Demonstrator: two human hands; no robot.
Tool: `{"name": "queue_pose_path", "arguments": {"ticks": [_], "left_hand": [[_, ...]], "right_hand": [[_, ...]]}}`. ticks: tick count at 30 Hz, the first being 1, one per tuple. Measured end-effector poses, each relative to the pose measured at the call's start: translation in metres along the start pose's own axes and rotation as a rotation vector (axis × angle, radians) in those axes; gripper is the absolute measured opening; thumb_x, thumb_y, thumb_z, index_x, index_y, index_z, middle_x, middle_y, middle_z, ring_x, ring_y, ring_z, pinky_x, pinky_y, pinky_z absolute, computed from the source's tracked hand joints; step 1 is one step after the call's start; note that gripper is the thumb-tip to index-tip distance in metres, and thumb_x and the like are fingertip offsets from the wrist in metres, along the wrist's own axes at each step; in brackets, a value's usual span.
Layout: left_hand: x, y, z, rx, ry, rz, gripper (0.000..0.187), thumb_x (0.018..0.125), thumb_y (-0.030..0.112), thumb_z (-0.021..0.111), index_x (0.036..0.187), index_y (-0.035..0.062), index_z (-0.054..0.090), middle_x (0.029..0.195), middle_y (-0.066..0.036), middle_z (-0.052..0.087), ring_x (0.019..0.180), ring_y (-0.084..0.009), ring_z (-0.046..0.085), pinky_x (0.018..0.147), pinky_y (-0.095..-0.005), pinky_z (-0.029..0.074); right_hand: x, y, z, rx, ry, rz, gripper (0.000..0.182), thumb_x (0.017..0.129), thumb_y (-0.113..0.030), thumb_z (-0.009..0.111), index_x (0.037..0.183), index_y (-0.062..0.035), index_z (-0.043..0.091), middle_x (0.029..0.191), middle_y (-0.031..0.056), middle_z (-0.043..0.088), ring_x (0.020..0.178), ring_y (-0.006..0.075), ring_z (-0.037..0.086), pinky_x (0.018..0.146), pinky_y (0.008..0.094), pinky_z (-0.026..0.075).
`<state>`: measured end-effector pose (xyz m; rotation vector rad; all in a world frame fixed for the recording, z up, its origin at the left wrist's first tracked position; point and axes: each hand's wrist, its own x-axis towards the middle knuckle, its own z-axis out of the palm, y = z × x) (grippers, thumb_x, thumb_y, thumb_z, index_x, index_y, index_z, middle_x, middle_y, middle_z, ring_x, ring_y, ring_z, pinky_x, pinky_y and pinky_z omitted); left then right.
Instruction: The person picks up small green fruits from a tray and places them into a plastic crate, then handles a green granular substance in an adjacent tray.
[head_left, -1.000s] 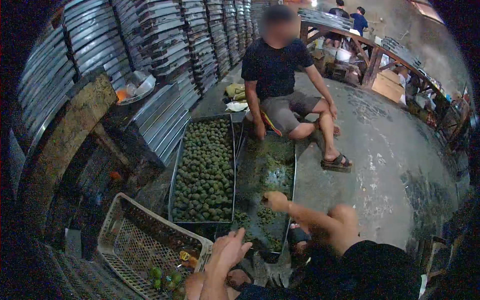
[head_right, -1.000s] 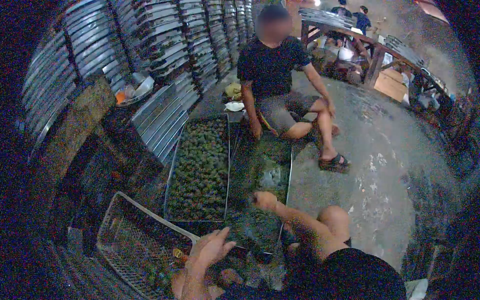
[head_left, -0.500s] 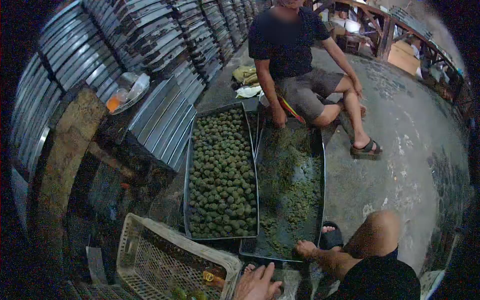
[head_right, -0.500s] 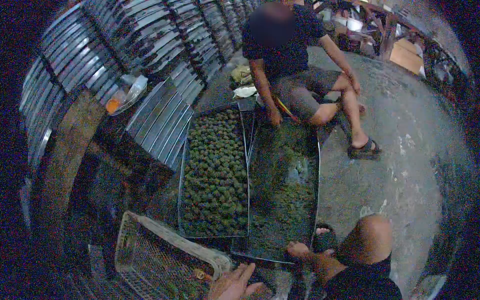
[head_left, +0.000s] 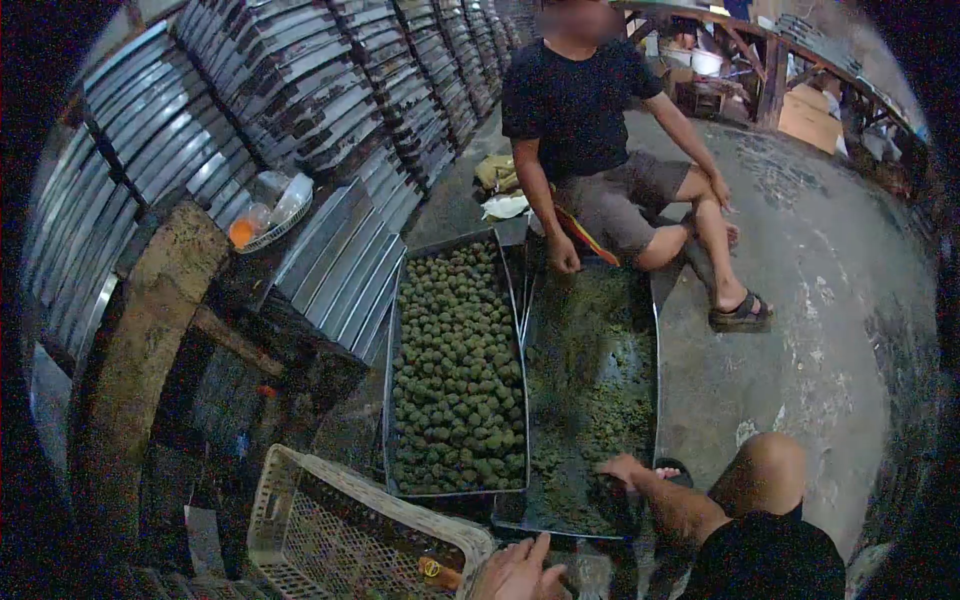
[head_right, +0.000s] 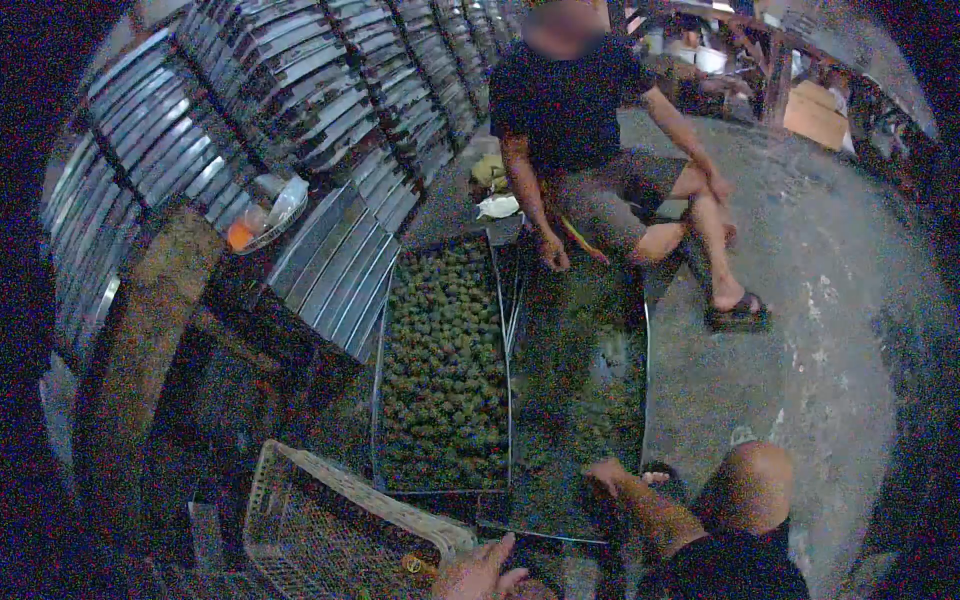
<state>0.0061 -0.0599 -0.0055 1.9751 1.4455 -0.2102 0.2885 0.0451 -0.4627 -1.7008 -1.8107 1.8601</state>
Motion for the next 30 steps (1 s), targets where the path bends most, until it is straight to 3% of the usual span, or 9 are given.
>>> {"name": "queue_pose_path", "arguments": {"ticks": [2,4,5,8,9,12,16,25,30], "left_hand": [[0.002,-0.003,0.010,0.003,-0.001,0.063,0.053,0.092,0.033,0.053,0.137,0.0110,0.039,0.135,-0.016,0.045,0.116,-0.0379,0.048,0.094,-0.0479,0.042],[0.001,0.028,-0.021,-0.032,-0.049,-0.013,0.053,0.091,0.033,0.054,0.137,0.0110,0.039,0.135,-0.016,0.044,0.119,-0.0365,0.045,0.097,-0.0478,0.039],[-0.001,0.041,-0.031,-0.068,-0.107,-0.094,0.054,0.090,0.032,0.056,0.137,0.0109,0.039,0.135,-0.015,0.043,0.122,-0.0350,0.043,0.100,-0.0477,0.037],[0.017,0.015,0.003,0.092,0.068,0.113,0.054,0.089,0.041,0.051,0.128,0.0052,0.043,0.112,-0.021,0.058,0.101,-0.0380,0.057,0.083,-0.0469,0.048],[0.015,0.023,-0.004,0.089,0.068,0.103,0.055,0.089,0.042,0.052,0.130,0.0066,0.043,0.115,-0.021,0.057,0.102,-0.0382,0.057,0.085,-0.0468,0.047],[0.021,0.024,0.000,0.053,0.149,0.169,0.052,0.089,0.039,0.051,0.127,0.0047,0.043,0.106,-0.023,0.058,0.094,-0.0421,0.058,0.080,-0.0485,0.048],[0.020,0.028,0.000,0.065,0.183,0.165,0.051,0.090,0.039,0.050,0.128,0.0058,0.041,0.110,-0.021,0.059,0.099,-0.0416,0.057,0.082,-0.0484,0.047],[0.031,0.017,0.009,0.107,0.168,0.156,0.050,0.090,0.040,0.050,0.127,0.0067,0.044,0.115,-0.023,0.057,0.106,-0.0398,0.054,0.086,-0.0481,0.045],[0.028,0.029,0.003,0.091,0.167,0.140,0.051,0.090,0.039,0.050,0.128,0.0066,0.043,0.115,-0.023,0.056,0.106,-0.0404,0.054,0.087,-0.0476,0.045]], "right_hand": [[-0.018,-0.024,-0.034,0.228,-0.104,-0.065,0.046,0.074,-0.035,0.070,0.112,-0.0132,0.059,0.092,0.0072,0.061,0.084,0.0209,0.058,0.067,0.0330,0.050],[-0.076,-0.104,-0.041,1.325,0.057,0.373,0.039,0.082,-0.038,0.066,0.110,-0.0116,0.059,0.089,0.0037,0.058,0.080,0.0180,0.056,0.066,0.0328,0.050],[-0.125,-0.176,-0.046,1.241,0.270,0.390,0.039,0.087,-0.040,0.060,0.113,-0.0111,0.059,0.092,0.0053,0.059,0.078,0.0188,0.056,0.064,0.0344,0.050],[-0.050,-0.113,-0.031,0.920,0.066,0.063,0.045,0.084,-0.040,0.063,0.119,-0.0119,0.058,0.097,0.0087,0.063,0.080,0.0178,0.058,0.063,0.0337,0.049],[-0.058,-0.136,-0.040,0.386,0.231,0.050,0.047,0.083,-0.038,0.066,0.115,-0.0054,0.061,0.091,0.0125,0.066,0.078,0.0180,0.060,0.062,0.0331,0.048],[-0.108,-0.197,-0.053,-0.010,0.428,-0.161,0.042,0.085,-0.036,0.064,0.103,0.0023,0.064,0.078,0.0138,0.065,0.071,0.0192,0.061,0.061,0.0355,0.047],[-0.114,-0.213,-0.076,-0.369,0.596,-0.245,0.048,0.089,-0.043,0.054,0.095,0.0038,0.065,0.075,0.0224,0.062,0.070,0.0384,0.060,0.064,0.0472,0.046],[-0.165,-0.287,-0.146,-0.699,0.538,-0.400,0.024,0.081,-0.028,0.058,0.078,-0.0052,0.067,0.076,0.0169,0.065,0.073,0.0403,0.062,0.067,0.0455,0.050],[-0.186,-0.303,-0.151,-0.659,0.731,-0.371,0.039,0.085,-0.040,0.056,0.090,-0.0027,0.064,0.087,0.0217,0.064,0.077,0.0398,0.062,0.069,0.0444,0.050]]}}
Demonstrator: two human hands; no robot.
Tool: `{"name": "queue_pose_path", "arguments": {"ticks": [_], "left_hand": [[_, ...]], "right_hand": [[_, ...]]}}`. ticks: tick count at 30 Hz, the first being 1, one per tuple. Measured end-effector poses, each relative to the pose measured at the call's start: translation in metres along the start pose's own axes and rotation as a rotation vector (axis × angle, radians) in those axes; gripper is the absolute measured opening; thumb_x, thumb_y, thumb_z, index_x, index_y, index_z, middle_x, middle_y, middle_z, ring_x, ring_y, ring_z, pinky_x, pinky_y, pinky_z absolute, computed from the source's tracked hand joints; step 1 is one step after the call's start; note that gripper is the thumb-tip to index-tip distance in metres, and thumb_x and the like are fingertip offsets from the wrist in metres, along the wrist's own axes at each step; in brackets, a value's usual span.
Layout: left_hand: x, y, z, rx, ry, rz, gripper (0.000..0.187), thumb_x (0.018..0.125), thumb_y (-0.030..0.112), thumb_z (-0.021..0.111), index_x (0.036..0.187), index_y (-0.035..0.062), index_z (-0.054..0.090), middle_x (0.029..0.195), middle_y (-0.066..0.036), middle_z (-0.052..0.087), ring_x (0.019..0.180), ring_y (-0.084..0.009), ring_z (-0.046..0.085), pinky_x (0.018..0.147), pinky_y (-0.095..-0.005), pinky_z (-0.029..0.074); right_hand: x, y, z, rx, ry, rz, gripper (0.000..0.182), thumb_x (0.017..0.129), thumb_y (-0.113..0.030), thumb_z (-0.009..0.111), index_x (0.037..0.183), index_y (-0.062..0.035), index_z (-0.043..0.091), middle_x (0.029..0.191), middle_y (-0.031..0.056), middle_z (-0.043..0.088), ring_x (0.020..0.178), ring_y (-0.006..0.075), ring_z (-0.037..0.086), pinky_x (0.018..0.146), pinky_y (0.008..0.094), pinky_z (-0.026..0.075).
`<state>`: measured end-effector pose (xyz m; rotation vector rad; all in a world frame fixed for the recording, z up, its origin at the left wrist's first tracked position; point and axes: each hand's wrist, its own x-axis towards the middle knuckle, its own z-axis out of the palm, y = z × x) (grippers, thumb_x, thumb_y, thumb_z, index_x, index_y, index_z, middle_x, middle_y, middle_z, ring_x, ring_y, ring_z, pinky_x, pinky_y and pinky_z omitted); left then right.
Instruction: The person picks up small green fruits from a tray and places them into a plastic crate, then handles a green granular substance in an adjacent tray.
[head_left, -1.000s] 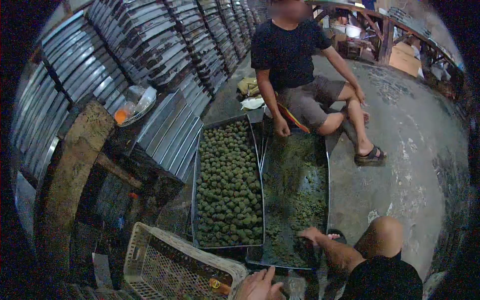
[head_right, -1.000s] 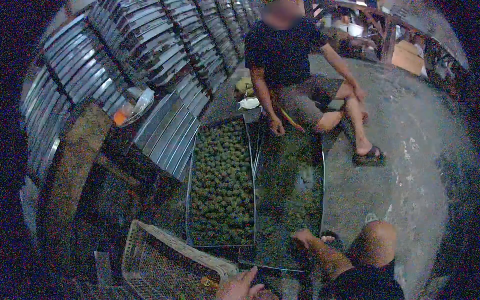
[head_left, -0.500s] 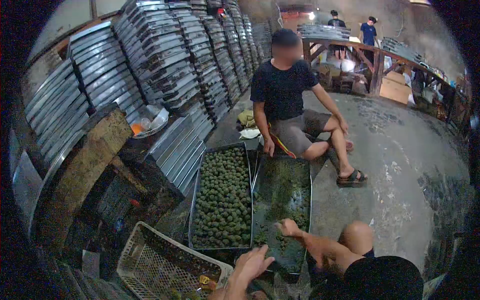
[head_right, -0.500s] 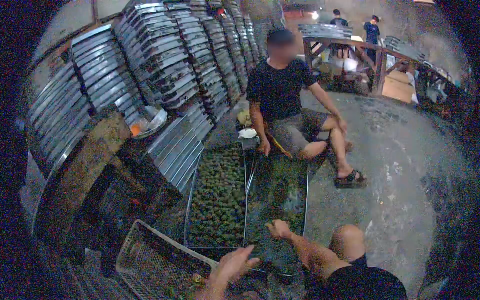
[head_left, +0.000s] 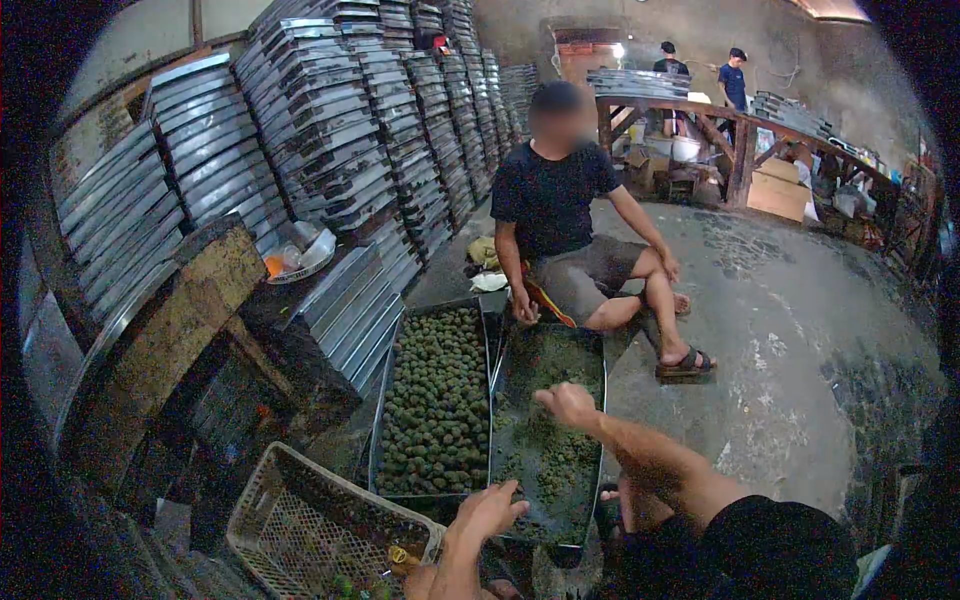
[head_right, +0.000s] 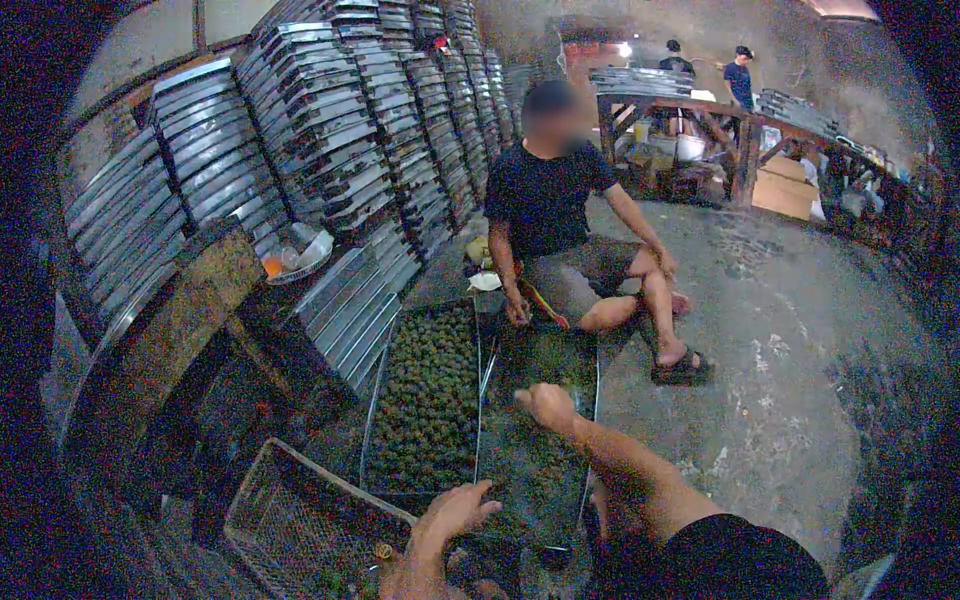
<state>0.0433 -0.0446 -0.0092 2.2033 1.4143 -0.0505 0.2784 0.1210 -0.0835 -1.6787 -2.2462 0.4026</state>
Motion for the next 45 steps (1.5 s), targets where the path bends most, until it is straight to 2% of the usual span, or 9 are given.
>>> {"name": "queue_pose_path", "arguments": {"ticks": [2,3,9,16,23,26,33,37,45], "left_hand": [[-0.002,0.001,0.002,0.011,-0.022,-0.029,0.051,0.090,0.039,0.050,0.129,0.0065,0.042,0.115,-0.023,0.057,0.106,-0.0405,0.054,0.087,-0.0474,0.045],[-0.001,-0.001,0.004,0.005,-0.014,-0.014,0.051,0.090,0.039,0.051,0.129,0.0063,0.043,0.114,-0.023,0.057,0.106,-0.0402,0.054,0.087,-0.0469,0.045],[-0.004,0.000,0.000,-0.036,-0.082,-0.105,0.061,0.088,0.044,0.053,0.132,0.0030,0.043,0.130,-0.019,0.049,0.120,-0.0351,0.047,0.100,-0.0413,0.039],[0.002,-0.004,-0.008,-0.082,-0.040,-0.159,0.058,0.087,0.041,0.054,0.131,0.0036,0.045,0.128,-0.019,0.051,0.119,-0.0338,0.048,0.099,-0.0408,0.039],[0.004,-0.013,-0.002,-0.062,0.008,-0.112,0.057,0.087,0.041,0.054,0.129,0.0029,0.046,0.124,-0.020,0.054,0.114,-0.0345,0.051,0.095,-0.0416,0.041],[0.007,-0.015,0.003,-0.024,0.058,-0.067,0.055,0.087,0.040,0.055,0.128,0.0033,0.046,0.117,-0.021,0.057,0.109,-0.0365,0.054,0.090,-0.0434,0.044],[0.000,-0.023,-0.013,-0.209,0.106,-0.136,0.057,0.086,0.040,0.056,0.129,0.0040,0.047,0.124,-0.023,0.053,0.114,-0.0370,0.050,0.095,-0.0412,0.041],[-0.015,-0.039,-0.028,-0.203,0.453,-0.119,0.049,0.085,0.031,0.060,0.123,0.0006,0.052,0.121,-0.022,0.055,0.111,-0.0366,0.053,0.095,-0.0399,0.042],[-0.027,-0.049,-0.043,-0.341,0.606,-0.262,0.044,0.085,0.029,0.060,0.122,0.0040,0.055,0.116,-0.019,0.060,0.101,-0.0324,0.061,0.087,-0.0382,0.047]], "right_hand": [[0.000,-0.015,-0.015,0.296,0.219,0.289,0.041,0.089,-0.041,0.054,0.099,-0.0018,0.059,0.088,0.0209,0.062,0.077,0.0347,0.063,0.068,0.0420,0.051],[0.004,-0.014,-0.012,1.154,0.011,0.377,0.033,0.090,-0.037,0.056,0.101,-0.0064,0.054,0.083,0.0130,0.063,0.069,0.0279,0.063,0.056,0.0385,0.049],[0.001,-0.043,-0.071,1.945,0.310,0.487,0.029,0.092,-0.038,0.053,0.088,-0.0098,0.051,0.074,0.0051,0.058,0.059,0.0159,0.054,0.047,0.0269,0.044],[0.016,-0.045,-0.049,1.566,0.271,0.621,0.045,0.088,-0.045,0.058,0.061,-0.0115,0.046,0.060,0.0043,0.050,0.035,0.0116,0.034,0.035,0.0275,0.024],[0.017,-0.039,-0.045,1.764,0.178,0.303,0.030,0.088,-0.036,0.060,0.090,-0.0072,0.054,0.076,0.0046,0.058,0.063,0.0159,0.056,0.053,0.0289,0.048],[0.019,-0.024,-0.048,1.978,0.234,0.445,0.030,0.090,-0.037,0.058,0.091,-0.0075,0.053,0.078,0.0063,0.060,0.067,0.0164,0.060,0.055,0.0284,0.050],[0.009,-0.047,-0.060,1.623,0.227,0.615,0.037,0.090,-0.042,0.056,0.069,-0.0134,0.046,0.059,0.0004,0.048,0.045,0.0132,0.043,0.039,0.0260,0.032],[0.007,-0.038,-0.041,1.434,0.120,0.378,0.028,0.091,-0.033,0.056,0.079,-0.0086,0.051,0.069,0.0038,0.054,0.057,0.0137,0.050,0.047,0.0255,0.038],[-0.002,-0.013,-0.060,1.798,0.186,0.525,0.031,0.092,-0.039,0.052,0.080,-0.0110,0.057,0.075,0.0055,0.061,0.058,0.0136,0.054,0.046,0.0234,0.042]]}}
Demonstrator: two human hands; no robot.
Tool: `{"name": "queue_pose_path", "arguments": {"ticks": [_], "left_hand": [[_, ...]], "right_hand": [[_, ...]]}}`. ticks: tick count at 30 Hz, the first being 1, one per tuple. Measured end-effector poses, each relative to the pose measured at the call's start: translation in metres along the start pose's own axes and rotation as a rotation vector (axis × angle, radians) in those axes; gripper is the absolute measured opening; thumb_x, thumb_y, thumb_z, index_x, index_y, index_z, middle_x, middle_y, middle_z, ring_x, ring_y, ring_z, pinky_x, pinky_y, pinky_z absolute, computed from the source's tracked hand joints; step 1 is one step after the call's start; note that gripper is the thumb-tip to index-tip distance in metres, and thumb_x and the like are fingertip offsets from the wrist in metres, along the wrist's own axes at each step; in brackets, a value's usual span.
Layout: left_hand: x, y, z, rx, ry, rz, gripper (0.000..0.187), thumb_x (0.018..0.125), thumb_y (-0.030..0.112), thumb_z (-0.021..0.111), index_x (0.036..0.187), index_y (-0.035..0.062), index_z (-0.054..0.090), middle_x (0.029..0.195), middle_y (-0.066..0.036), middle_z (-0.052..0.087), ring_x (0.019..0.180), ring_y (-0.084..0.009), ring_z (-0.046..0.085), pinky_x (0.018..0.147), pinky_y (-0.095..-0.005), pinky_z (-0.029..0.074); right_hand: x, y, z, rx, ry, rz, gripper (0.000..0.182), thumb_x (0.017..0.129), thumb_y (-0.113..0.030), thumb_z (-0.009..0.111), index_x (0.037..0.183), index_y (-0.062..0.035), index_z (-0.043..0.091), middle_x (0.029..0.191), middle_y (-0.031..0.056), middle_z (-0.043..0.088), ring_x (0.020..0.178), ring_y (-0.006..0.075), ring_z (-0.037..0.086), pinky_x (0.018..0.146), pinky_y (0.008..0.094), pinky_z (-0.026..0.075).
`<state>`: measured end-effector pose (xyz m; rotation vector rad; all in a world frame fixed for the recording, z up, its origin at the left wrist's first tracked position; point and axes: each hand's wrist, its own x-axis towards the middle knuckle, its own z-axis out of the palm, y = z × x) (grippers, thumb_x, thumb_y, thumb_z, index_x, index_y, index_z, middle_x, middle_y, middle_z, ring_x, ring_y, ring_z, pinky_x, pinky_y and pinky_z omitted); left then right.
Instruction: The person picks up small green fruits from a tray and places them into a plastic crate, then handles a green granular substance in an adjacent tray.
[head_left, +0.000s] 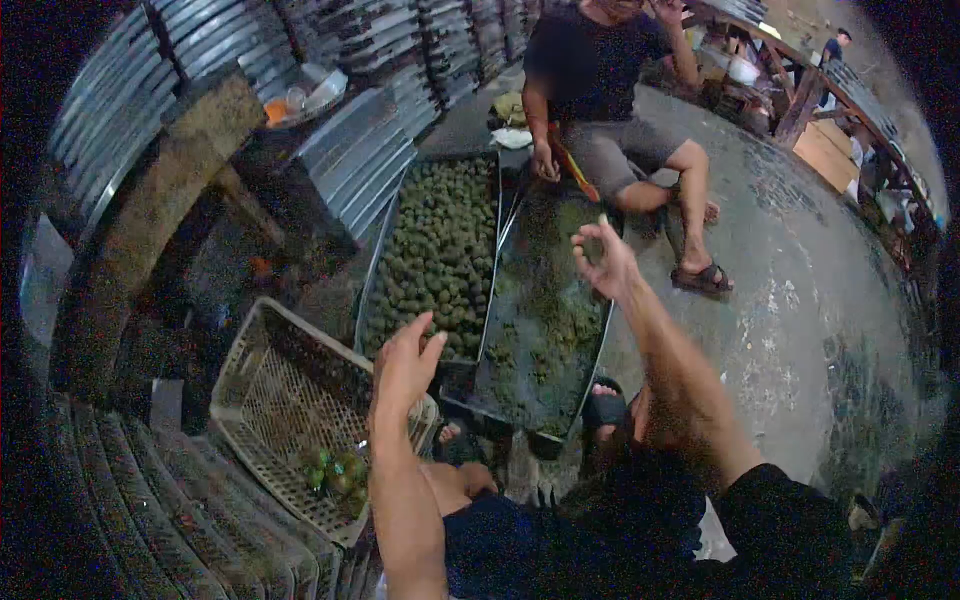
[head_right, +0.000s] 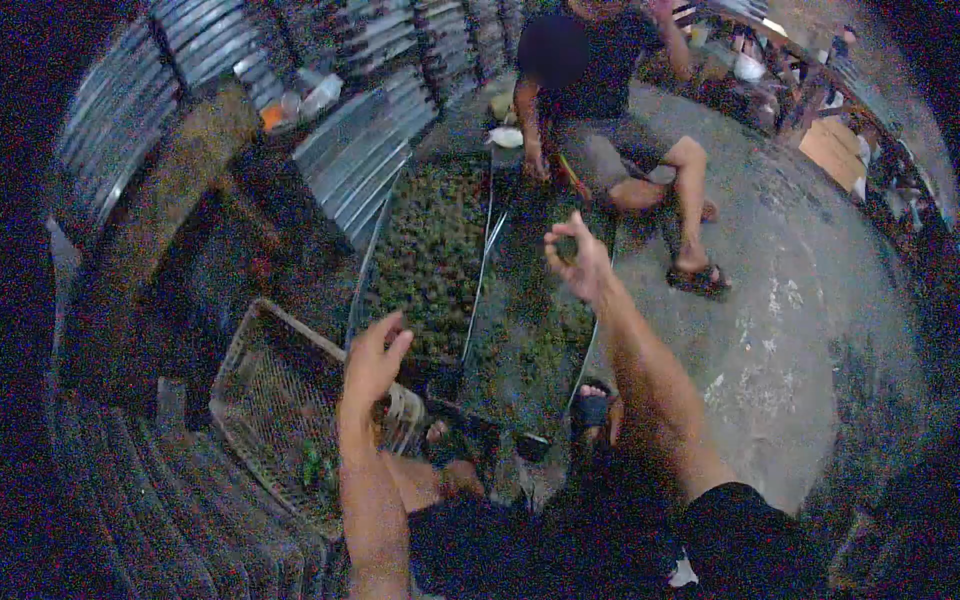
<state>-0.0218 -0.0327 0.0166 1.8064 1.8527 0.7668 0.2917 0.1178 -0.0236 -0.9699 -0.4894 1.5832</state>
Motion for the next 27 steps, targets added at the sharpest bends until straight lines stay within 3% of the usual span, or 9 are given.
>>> {"name": "queue_pose_path", "arguments": {"ticks": [5,8,14,17,19,22,24,26,27], "left_hand": [[0.001,-0.005,0.000,-0.002,0.050,0.058,0.044,0.085,0.028,0.060,0.122,0.0052,0.055,0.116,-0.017,0.060,0.101,-0.0330,0.060,0.086,-0.0379,0.047],[-0.004,-0.001,-0.008,-0.017,0.041,0.037,0.044,0.086,0.029,0.059,0.122,0.0049,0.055,0.117,-0.018,0.059,0.102,-0.0331,0.059,0.087,-0.0381,0.046],[-0.016,-0.015,-0.013,-0.014,0.054,0.011,0.043,0.086,0.028,0.059,0.121,0.0040,0.055,0.114,-0.019,0.060,0.104,-0.0329,0.059,0.088,-0.0384,0.045],[-0.019,-0.023,-0.018,0.005,0.034,0.007,0.043,0.087,0.029,0.057,0.121,0.0032,0.054,0.117,-0.019,0.058,0.105,-0.0361,0.056,0.088,-0.0405,0.045],[-0.021,-0.023,-0.019,0.019,0.040,0.026,0.043,0.087,0.028,0.057,0.121,0.0028,0.054,0.117,-0.020,0.058,0.105,-0.0365,0.056,0.088,-0.0407,0.045],[-0.030,-0.012,-0.021,0.062,-0.035,0.022,0.045,0.085,0.026,0.061,0.123,0.0021,0.053,0.121,-0.020,0.056,0.109,-0.0342,0.056,0.092,-0.0387,0.044],[-0.034,0.004,-0.020,0.087,-0.243,-0.015,0.049,0.086,0.028,0.059,0.126,0.0011,0.049,0.121,-0.020,0.055,0.110,-0.0355,0.055,0.092,-0.0400,0.044],[-0.039,0.010,-0.011,0.145,-0.377,-0.024,0.051,0.086,0.028,0.059,0.127,0.0009,0.047,0.120,-0.021,0.056,0.109,-0.0362,0.055,0.092,-0.0409,0.044],[-0.043,0.009,-0.006,0.182,-0.438,0.038,0.052,0.085,0.028,0.060,0.127,0.0004,0.046,0.119,-0.022,0.056,0.108,-0.0369,0.054,0.091,-0.0414,0.044]], "right_hand": [[0.000,0.031,0.008,-0.314,0.139,0.051,0.036,0.089,-0.044,0.056,0.077,-0.0096,0.054,0.071,0.0032,0.057,0.057,0.0118,0.052,0.050,0.0239,0.040],[-0.006,0.062,0.009,-0.922,0.073,-0.133,0.029,0.089,-0.037,0.055,0.078,-0.0102,0.055,0.071,0.0029,0.057,0.057,0.0141,0.052,0.052,0.0307,0.042],[-0.050,0.121,-0.033,-0.253,-0.031,0.316,0.032,0.090,-0.043,0.053,0.097,-0.0114,0.055,0.082,0.0074,0.060,0.064,0.0152,0.053,0.057,0.0271,0.045],[-0.060,0.183,-0.074,-0.119,-0.072,0.422,0.040,0.091,-0.049,0.048,0.088,-0.0105,0.058,0.076,0.0076,0.059,0.068,0.0164,0.054,0.058,0.0297,0.044],[-0.052,0.243,-0.115,-0.950,-0.014,0.300,0.053,0.091,-0.055,0.041,0.080,-0.0073,0.060,0.077,0.0127,0.063,0.068,0.0232,0.059,0.061,0.0375,0.046],[-0.047,0.324,-0.160,-0.808,0.115,0.371,0.048,0.087,-0.051,0.055,0.063,-0.0103,0.053,0.060,0.0057,0.047,0.053,0.0164,0.043,0.048,0.0372,0.033],[-0.051,0.338,-0.169,-1.171,-0.079,0.247,0.046,0.088,-0.046,0.056,0.064,-0.0078,0.052,0.057,0.0066,0.045,0.056,0.0168,0.045,0.049,0.0376,0.035],[-0.008,0.350,-0.189,-0.324,-0.021,0.689,0.036,0.089,-0.039,0.057,0.077,-0.0056,0.057,0.066,0.0091,0.053,0.064,0.0196,0.052,0.055,0.0376,0.044],[0.003,0.320,-0.150,-0.572,-0.080,0.450,0.032,0.090,-0.035,0.056,0.088,-0.0039,0.057,0.074,0.0092,0.056,0.067,0.0210,0.054,0.058,0.0367,0.048]]}}
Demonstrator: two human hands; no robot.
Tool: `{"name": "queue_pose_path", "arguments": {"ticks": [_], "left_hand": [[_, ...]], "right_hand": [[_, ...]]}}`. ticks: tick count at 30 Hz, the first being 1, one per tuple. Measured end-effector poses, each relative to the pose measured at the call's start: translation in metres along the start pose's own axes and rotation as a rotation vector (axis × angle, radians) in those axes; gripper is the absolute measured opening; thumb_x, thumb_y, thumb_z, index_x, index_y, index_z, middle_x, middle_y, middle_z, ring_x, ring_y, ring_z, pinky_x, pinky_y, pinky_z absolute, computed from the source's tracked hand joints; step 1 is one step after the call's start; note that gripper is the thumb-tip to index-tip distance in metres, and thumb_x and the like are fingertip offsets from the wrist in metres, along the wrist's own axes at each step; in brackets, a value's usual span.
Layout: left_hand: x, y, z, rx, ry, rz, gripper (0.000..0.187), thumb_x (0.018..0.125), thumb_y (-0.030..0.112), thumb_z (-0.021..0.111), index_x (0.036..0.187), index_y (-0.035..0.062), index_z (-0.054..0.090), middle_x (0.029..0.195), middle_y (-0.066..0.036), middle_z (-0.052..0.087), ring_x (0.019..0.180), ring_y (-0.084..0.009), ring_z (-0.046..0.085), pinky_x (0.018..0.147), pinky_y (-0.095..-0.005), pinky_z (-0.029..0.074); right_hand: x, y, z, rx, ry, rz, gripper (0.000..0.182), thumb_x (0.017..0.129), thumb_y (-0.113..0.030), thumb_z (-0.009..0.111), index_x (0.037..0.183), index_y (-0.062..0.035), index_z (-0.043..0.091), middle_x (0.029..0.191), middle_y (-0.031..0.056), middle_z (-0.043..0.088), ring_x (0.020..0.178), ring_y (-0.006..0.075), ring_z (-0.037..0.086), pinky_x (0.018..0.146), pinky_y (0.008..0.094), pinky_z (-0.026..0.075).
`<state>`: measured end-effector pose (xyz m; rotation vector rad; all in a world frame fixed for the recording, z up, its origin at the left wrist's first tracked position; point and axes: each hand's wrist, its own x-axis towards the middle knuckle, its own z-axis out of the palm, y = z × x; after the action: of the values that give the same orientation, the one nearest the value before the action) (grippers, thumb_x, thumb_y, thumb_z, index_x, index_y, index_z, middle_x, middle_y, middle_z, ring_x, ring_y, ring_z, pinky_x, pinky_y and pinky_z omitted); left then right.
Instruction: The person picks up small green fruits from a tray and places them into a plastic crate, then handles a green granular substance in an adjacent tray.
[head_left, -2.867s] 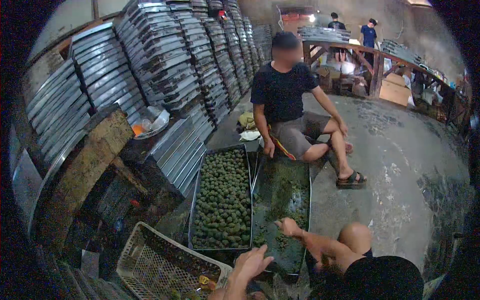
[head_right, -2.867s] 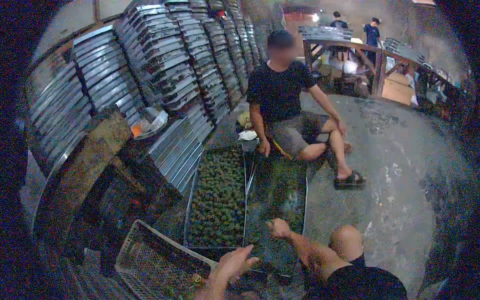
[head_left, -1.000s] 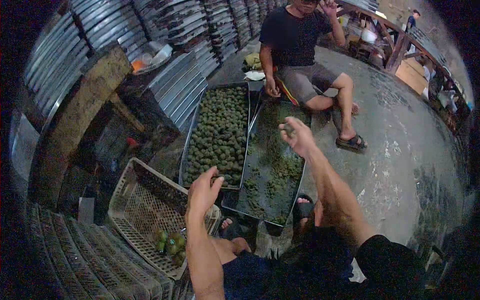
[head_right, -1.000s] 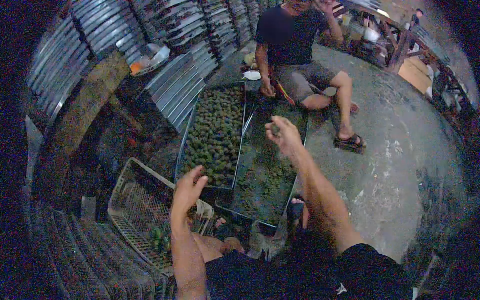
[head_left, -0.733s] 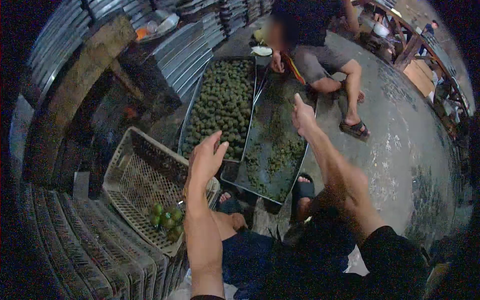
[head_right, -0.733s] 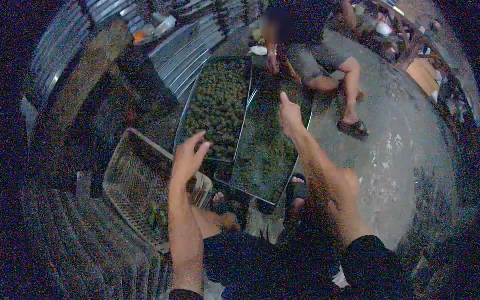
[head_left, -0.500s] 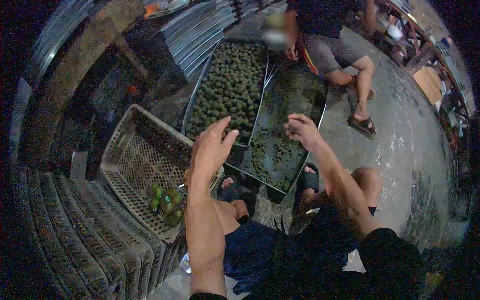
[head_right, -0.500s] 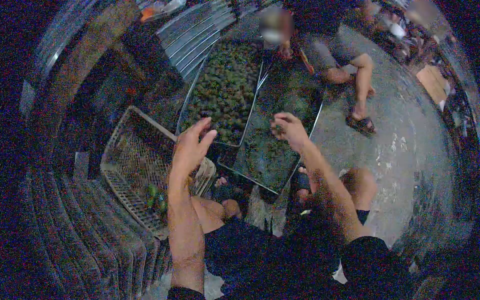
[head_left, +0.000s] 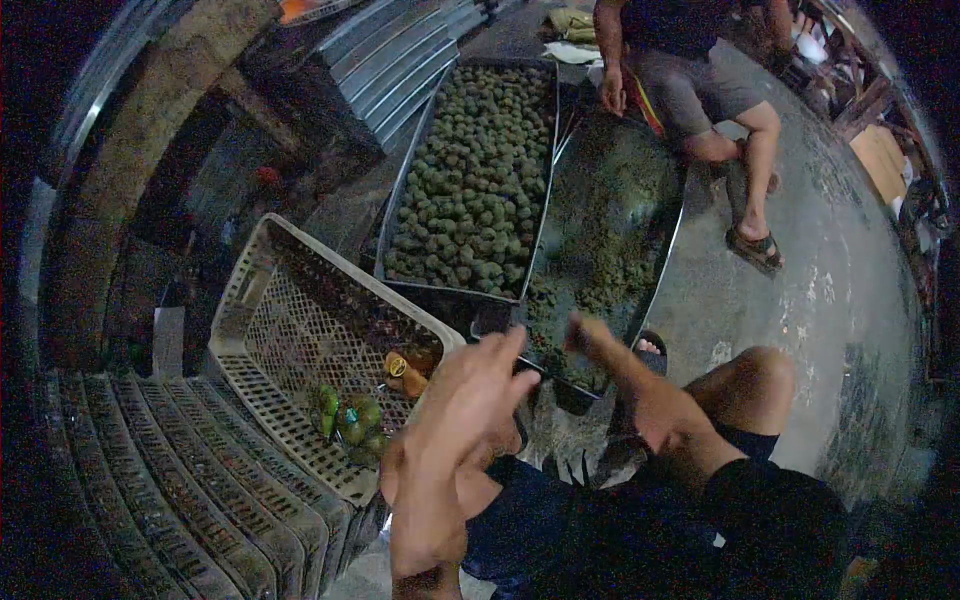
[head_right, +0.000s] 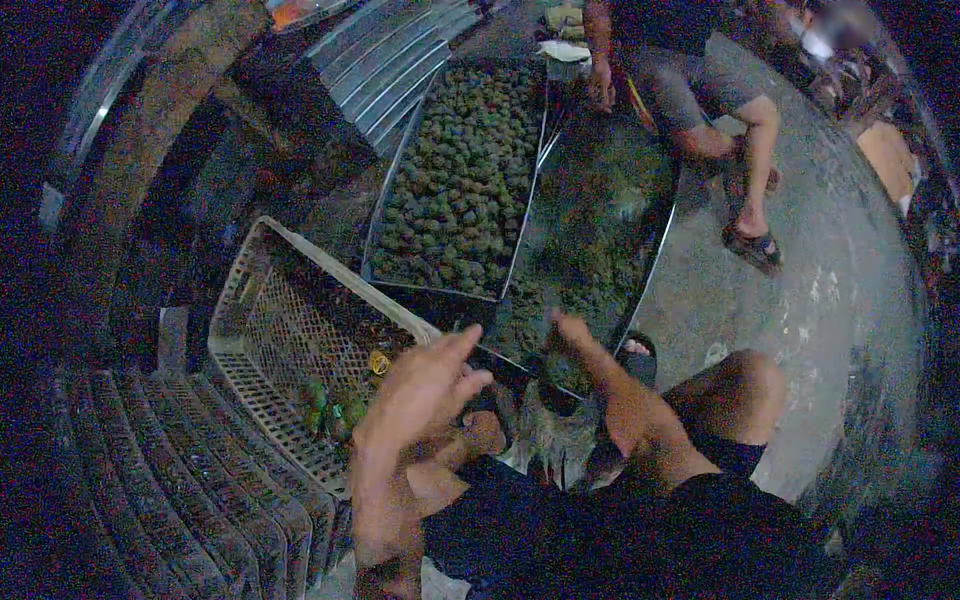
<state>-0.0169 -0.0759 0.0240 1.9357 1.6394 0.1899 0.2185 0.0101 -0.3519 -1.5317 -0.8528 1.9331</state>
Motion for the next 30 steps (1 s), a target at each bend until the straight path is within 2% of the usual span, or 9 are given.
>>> {"name": "queue_pose_path", "arguments": {"ticks": [2,5,10,13,15,17,22,26,30], "left_hand": [[-0.001,0.004,0.008,0.041,-0.065,0.053,0.053,0.085,0.028,0.061,0.127,0.0000,0.046,0.117,-0.022,0.056,0.108,-0.0377,0.054,0.091,-0.0420,0.044],[0.006,0.012,0.011,0.123,-0.116,0.144,0.054,0.085,0.031,0.059,0.127,0.0009,0.046,0.118,-0.021,0.055,0.107,-0.0368,0.054,0.096,-0.0426,0.042],[0.017,0.012,0.025,0.201,-0.214,0.151,0.057,0.087,0.036,0.055,0.131,0.0034,0.041,0.122,-0.019,0.053,0.112,-0.0334,0.052,0.104,-0.0453,0.033],[0.021,0.008,0.026,0.198,-0.137,0.201,0.055,0.086,0.032,0.057,0.129,0.0010,0.042,0.118,-0.020,0.052,0.104,-0.0321,0.056,0.096,-0.0440,0.039],[0.019,0.005,0.028,0.204,-0.145,0.195,0.056,0.086,0.032,0.057,0.129,0.0010,0.042,0.118,-0.020,0.052,0.104,-0.0321,0.056,0.096,-0.0441,0.039],[0.022,0.005,0.028,0.209,-0.126,0.192,0.056,0.086,0.033,0.057,0.129,0.0010,0.042,0.118,-0.020,0.052,0.105,-0.0321,0.056,0.097,-0.0442,0.039],[0.023,0.012,0.025,0.190,-0.185,0.204,0.058,0.084,0.033,0.059,0.130,0.0018,0.043,0.119,-0.018,0.052,0.104,-0.0315,0.056,0.097,-0.0437,0.040],[0.018,0.012,0.030,0.220,-0.249,0.168,0.059,0.089,0.037,0.052,0.137,0.0060,0.034,0.126,-0.020,0.050,0.115,-0.0339,0.051,0.102,-0.0460,0.037],[0.019,0.016,0.029,0.186,-0.197,0.153,0.056,0.086,0.034,0.056,0.131,0.0045,0.042,0.121,-0.020,0.052,0.110,-0.0340,0.053,0.098,-0.0447,0.039]], "right_hand": [[-0.026,-0.124,0.043,0.582,0.170,-0.046,0.030,0.093,-0.026,0.053,0.111,-0.0020,0.055,0.092,0.0106,0.060,0.071,0.0234,0.058,0.061,0.0351,0.053],[0.022,-0.166,0.021,0.325,0.072,-0.320,0.039,0.093,-0.029,0.052,0.121,-0.0024,0.048,0.104,0.0171,0.059,0.086,0.0270,0.061,0.067,0.0381,0.053],[0.128,-0.066,0.013,-1.315,-0.057,-0.446,0.058,0.089,-0.032,0.056,0.136,-0.0066,0.033,0.117,0.0237,0.052,0.104,0.0381,0.055,0.082,0.0471,0.049],[0.090,-0.014,0.050,-1.460,0.030,-0.726,0.057,0.086,-0.024,0.057,0.136,-0.0066,0.035,0.122,0.0243,0.047,0.107,0.0425,0.051,0.087,0.0505,0.045],[0.066,0.002,0.053,-1.470,-0.305,-0.408,0.058,0.083,-0.018,0.056,0.136,-0.0075,0.036,0.129,0.0224,0.042,0.113,0.0427,0.047,0.086,0.0481,0.048],[0.050,0.057,0.042,-1.422,-0.319,-0.347,0.057,0.079,-0.015,0.055,0.133,-0.0079,0.039,0.129,0.0202,0.042,0.112,0.0426,0.048,0.080,0.0453,0.052],[0.000,0.030,0.013,-1.710,-0.660,-0.592,0.051,0.076,-0.016,0.057,0.124,-0.0069,0.045,0.121,0.0176,0.049,0.101,0.0383,0.054,0.071,0.0433,0.054],[0.019,-0.006,-0.001,-1.552,-0.187,-0.437,0.043,0.078,-0.015,0.056,0.119,-0.0040,0.049,0.111,0.0192,0.055,0.093,0.0362,0.058,0.072,0.0405,0.052],[0.044,0.028,-0.031,-1.622,-0.093,-0.500,0.046,0.077,-0.013,0.057,0.121,-0.0028,0.047,0.109,0.0190,0.054,0.096,0.0351,0.057,0.072,0.0401,0.052]]}}
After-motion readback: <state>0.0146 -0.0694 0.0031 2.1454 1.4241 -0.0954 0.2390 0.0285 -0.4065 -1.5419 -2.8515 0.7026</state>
